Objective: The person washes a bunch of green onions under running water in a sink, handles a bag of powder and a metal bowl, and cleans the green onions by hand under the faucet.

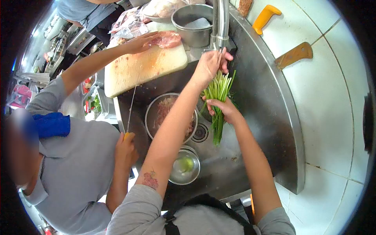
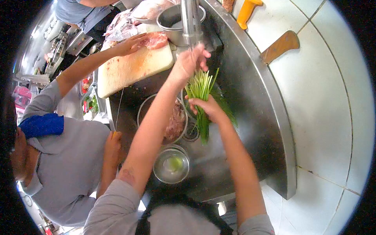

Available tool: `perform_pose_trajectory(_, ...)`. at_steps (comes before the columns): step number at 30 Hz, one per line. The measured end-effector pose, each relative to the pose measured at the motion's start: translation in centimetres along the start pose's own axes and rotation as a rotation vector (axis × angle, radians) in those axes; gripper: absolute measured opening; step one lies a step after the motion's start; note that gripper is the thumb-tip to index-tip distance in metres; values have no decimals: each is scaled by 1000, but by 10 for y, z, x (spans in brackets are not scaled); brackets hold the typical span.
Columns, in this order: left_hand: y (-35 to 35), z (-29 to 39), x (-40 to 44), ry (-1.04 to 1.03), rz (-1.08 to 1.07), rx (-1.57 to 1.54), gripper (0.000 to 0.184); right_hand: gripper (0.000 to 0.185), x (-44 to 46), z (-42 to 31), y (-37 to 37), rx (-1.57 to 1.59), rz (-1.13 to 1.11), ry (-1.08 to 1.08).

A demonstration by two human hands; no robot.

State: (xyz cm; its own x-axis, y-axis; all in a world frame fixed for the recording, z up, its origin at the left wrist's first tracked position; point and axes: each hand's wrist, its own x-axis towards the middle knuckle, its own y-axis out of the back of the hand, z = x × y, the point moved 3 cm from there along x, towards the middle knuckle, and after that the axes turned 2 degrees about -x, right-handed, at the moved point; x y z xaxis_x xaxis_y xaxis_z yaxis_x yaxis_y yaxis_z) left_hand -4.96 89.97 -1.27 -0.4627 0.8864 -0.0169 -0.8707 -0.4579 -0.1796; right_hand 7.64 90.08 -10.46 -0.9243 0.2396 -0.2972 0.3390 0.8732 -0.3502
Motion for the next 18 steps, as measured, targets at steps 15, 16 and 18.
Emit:
perform_pose_trajectory(15,14,28,-33,-462,28,1107,27,38,4,-27,25,-178,8,91)
perform_pose_trajectory(16,13,27,-32,-462,36,1144,27,37,5,-27,25,-240,16,82)
perform_pose_trajectory(18,13,26,-29,-465,53,1220,28,35,5,-29,25,-272,33,50)
